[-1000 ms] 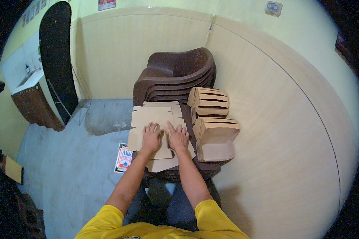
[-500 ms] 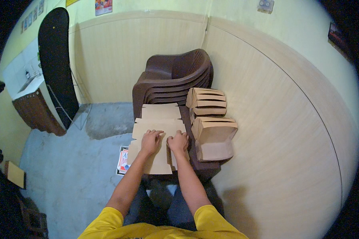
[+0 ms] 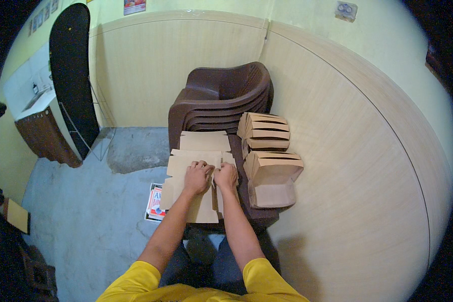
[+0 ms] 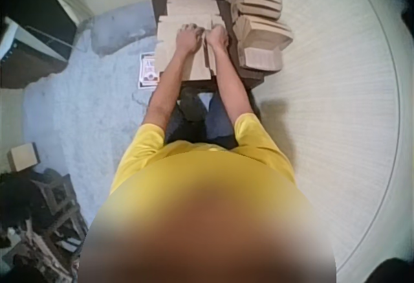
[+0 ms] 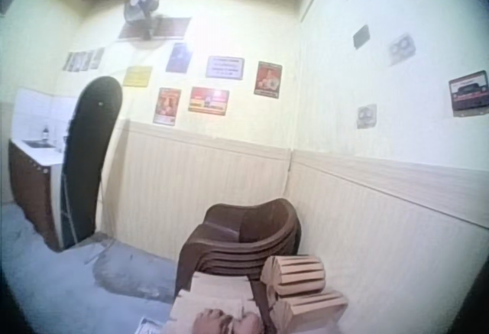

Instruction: The person folds flat cardboard pieces into small boxes by hand, folding flaps and tucking tabs to form the structure. Completed boxes are stacked on a chair beside the work area.

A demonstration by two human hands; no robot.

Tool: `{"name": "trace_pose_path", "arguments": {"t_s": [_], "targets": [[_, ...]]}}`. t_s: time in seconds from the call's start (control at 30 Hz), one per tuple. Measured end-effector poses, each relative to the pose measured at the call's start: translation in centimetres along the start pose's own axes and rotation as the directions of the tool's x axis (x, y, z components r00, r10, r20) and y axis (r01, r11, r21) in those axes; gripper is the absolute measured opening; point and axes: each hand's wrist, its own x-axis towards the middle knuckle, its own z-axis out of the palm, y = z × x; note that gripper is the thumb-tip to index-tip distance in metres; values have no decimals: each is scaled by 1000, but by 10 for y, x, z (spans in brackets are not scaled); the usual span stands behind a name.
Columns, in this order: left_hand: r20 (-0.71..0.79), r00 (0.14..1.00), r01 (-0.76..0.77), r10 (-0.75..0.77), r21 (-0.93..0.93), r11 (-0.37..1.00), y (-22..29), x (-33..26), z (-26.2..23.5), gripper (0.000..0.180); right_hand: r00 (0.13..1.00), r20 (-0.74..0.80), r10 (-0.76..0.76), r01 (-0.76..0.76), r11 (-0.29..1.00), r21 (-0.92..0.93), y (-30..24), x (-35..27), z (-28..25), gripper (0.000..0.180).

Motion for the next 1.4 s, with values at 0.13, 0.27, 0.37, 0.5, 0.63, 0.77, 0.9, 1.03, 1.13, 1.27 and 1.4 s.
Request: {"name": "trace_pose_path", "arguments": {"t_s": [0.13, 0.27, 0.37, 0.5, 0.63, 0.77, 0.9, 1.03, 1.13, 1.27, 1.4], "targets": [[-88, 996, 28, -26, 17, 999, 1, 2, 6, 46, 960, 17, -281, 272, 941, 204, 13, -11, 4, 32], [-55, 997, 42, -47, -83, 996, -2, 2, 1, 44, 923, 110, -368, 344, 919, 191, 17, -13, 8, 35], [64, 995, 82, -81, -21, 996, 3, 1, -3, 43, 916, 103, -387, 352, 901, 254, 24, -9, 4, 29], [41, 994, 90, -97, 137, 986, 10, 0, 2, 47, 980, 74, -183, 138, 904, 406, 37, -3, -8, 19], [143, 985, 62, -100, 250, 966, 6, 2, 9, 55, 970, 94, -226, 181, 920, 347, 36, 1, -13, 20], [226, 968, 50, -106, 240, 969, 1, 6, 12, 59, 964, 96, -247, 234, 963, 132, 28, 8, -8, 24], [243, 965, 48, -101, 217, 975, 0, 5, 13, 59, 970, -58, -238, 241, 968, 66, 17, 15, 9, 27], [231, 969, 23, -82, 248, 968, -1, 6, 13, 59, 998, -44, -43, 43, 999, 3, 3, 32, 17, 27], [239, 967, 36, -91, 224, 974, 0, 6, 11, 59, 997, -59, 49, -52, 998, -42, -10, 44, 22, 27], [233, 968, 43, -91, 206, 978, 1, 7, 8, 60, 988, -16, 154, -155, 987, -52, -20, 52, 23, 32], [226, 969, 53, -102, 212, 976, 2, 7, 11, 60, 995, -9, 95, -95, 994, -48, -17, 50, 22, 36]]}}
